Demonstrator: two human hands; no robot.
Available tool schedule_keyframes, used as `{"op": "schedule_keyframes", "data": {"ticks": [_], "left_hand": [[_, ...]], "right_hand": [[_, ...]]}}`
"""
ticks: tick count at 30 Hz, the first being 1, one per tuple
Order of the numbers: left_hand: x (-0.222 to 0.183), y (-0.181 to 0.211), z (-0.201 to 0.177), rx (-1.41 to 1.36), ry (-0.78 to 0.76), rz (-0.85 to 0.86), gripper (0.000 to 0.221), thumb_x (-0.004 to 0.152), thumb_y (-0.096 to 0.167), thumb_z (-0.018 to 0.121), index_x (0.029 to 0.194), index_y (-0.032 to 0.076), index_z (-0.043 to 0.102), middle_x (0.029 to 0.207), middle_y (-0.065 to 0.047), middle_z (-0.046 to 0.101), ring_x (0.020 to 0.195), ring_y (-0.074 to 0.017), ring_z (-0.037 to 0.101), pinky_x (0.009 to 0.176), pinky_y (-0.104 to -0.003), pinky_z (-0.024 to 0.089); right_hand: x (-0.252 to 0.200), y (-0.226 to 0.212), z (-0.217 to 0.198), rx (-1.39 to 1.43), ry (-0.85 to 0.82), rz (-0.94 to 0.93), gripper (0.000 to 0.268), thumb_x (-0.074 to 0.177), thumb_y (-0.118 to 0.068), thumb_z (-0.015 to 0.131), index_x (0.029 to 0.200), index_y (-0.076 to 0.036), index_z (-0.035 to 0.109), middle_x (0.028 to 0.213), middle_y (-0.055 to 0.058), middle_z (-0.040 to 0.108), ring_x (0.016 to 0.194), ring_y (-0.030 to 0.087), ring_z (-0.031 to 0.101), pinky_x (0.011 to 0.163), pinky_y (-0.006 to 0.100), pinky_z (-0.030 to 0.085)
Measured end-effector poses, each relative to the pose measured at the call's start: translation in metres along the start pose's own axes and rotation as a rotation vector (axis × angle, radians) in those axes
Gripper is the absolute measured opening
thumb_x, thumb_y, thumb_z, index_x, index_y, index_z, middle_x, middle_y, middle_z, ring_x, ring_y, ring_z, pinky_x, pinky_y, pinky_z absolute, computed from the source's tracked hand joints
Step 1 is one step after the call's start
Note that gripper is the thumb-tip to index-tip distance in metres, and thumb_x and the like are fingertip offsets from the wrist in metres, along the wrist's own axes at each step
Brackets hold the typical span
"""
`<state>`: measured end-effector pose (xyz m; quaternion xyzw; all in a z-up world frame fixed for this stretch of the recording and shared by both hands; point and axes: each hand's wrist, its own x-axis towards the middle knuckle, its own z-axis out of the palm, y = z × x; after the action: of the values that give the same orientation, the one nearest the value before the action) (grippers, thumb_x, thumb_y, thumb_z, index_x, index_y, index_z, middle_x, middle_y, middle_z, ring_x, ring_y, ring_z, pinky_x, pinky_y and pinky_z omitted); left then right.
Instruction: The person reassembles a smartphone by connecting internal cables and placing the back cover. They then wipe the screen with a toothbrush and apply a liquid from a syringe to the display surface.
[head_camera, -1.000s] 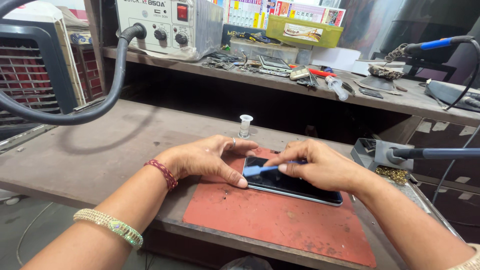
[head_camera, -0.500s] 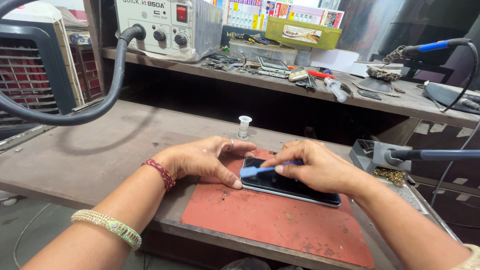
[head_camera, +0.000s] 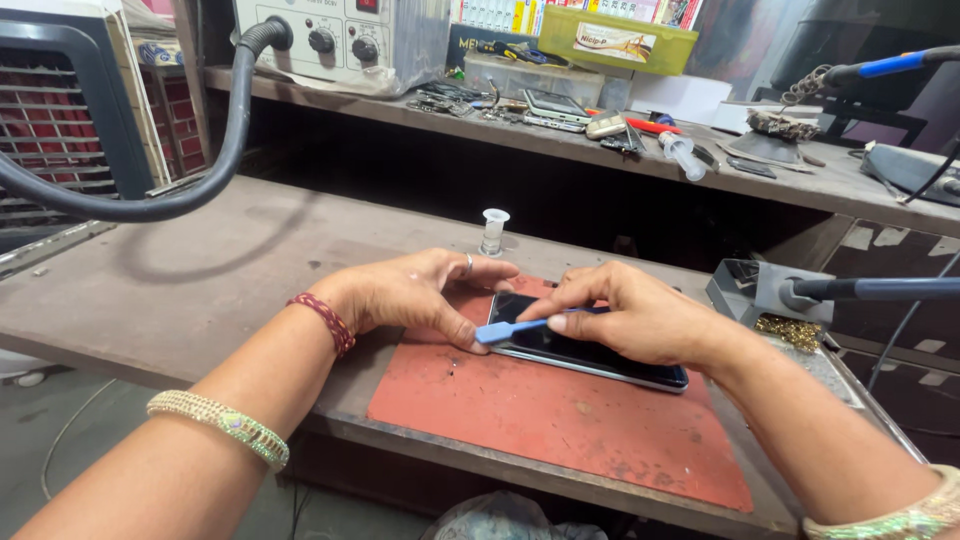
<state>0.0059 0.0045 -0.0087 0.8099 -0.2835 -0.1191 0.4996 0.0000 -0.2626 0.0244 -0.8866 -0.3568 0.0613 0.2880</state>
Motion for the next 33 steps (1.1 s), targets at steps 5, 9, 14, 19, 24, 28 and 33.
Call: {"op": "schedule_keyframes", "data": {"ticks": [5, 9, 14, 19, 24, 28, 33], "left_hand": [[0.001, -0.001, -0.001, -0.003, -0.028, 0.041, 0.103, 0.061, 0.009, 0.091, 0.153, 0.005, 0.042, 0.155, -0.012, 0.053, 0.147, -0.0215, 0.046, 0.121, -0.033, 0.032], [0.003, 0.006, -0.01, -0.092, -0.104, 0.017, 0.099, 0.065, 0.009, 0.089, 0.152, 0.006, 0.043, 0.151, -0.011, 0.058, 0.146, -0.0187, 0.046, 0.12, -0.032, 0.032], [0.018, 0.021, -0.011, 0.065, 0.058, -0.044, 0.073, 0.076, 0.018, 0.081, 0.144, 0.011, 0.057, 0.137, -0.011, 0.068, 0.127, -0.0201, 0.064, 0.108, -0.034, 0.047], [0.035, 0.045, -0.008, 0.136, 0.189, 0.05, 0.046, 0.08, 0.018, 0.077, 0.125, 0.011, 0.072, 0.119, -0.007, 0.076, 0.109, -0.0138, 0.071, 0.095, -0.03, 0.054], [0.059, 0.083, -0.011, 0.202, 0.446, 0.189, 0.019, 0.082, 0.019, 0.077, 0.096, 0.007, 0.083, 0.08, -0.004, 0.08, 0.072, -0.009, 0.074, 0.066, -0.027, 0.06], [0.081, 0.114, -0.021, 0.162, 0.47, 0.174, 0.021, 0.085, 0.025, 0.077, 0.086, 0.004, 0.08, 0.07, -0.004, 0.075, 0.057, -0.0084, 0.066, 0.055, -0.027, 0.055], [0.1, 0.14, -0.035, 0.21, 0.568, 0.121, 0.023, 0.084, 0.027, 0.077, 0.085, 0.004, 0.079, 0.068, -0.006, 0.073, 0.057, -0.01, 0.066, 0.055, -0.026, 0.055]], "right_hand": [[0.002, -0.002, -0.003, -0.048, 0.119, 0.016, 0.028, 0.089, -0.013, 0.068, 0.112, -0.017, 0.082, 0.085, 0.002, 0.071, 0.08, 0.014, 0.065, 0.076, 0.03, 0.053], [-0.005, -0.003, -0.02, -0.219, 0.297, 0.218, 0.028, 0.087, -0.021, 0.07, 0.114, -0.022, 0.08, 0.09, 0.005, 0.076, 0.084, 0.017, 0.069, 0.077, 0.033, 0.054], [-0.01, 0.001, -0.027, -0.392, 0.296, 0.388, 0.029, 0.086, -0.028, 0.077, 0.115, -0.026, 0.078, 0.092, 0.005, 0.081, 0.084, 0.021, 0.076, 0.077, 0.036, 0.057], [-0.007, 0.002, -0.029, -0.431, 0.263, 0.37, 0.028, 0.084, -0.029, 0.079, 0.112, -0.026, 0.08, 0.095, 0.004, 0.081, 0.086, 0.022, 0.077, 0.078, 0.036, 0.057], [0.009, -0.007, -0.064, -0.372, 0.445, 0.288, 0.017, 0.085, -0.028, 0.078, 0.098, -0.018, 0.082, 0.088, 0.004, 0.082, 0.081, 0.016, 0.078, 0.078, 0.034, 0.058], [0.03, -0.011, -0.098, -0.275, 0.521, 0.323, 0.014, 0.089, -0.02, 0.074, 0.098, -0.012, 0.081, 0.083, 0.005, 0.081, 0.075, 0.014, 0.073, 0.075, 0.033, 0.057], [0.047, -0.007, -0.129, -0.161, 0.657, 0.302, 0.018, 0.092, -0.009, 0.065, 0.1, -0.008, 0.082, 0.082, 0.007, 0.08, 0.075, 0.013, 0.072, 0.073, 0.031, 0.056]]}}
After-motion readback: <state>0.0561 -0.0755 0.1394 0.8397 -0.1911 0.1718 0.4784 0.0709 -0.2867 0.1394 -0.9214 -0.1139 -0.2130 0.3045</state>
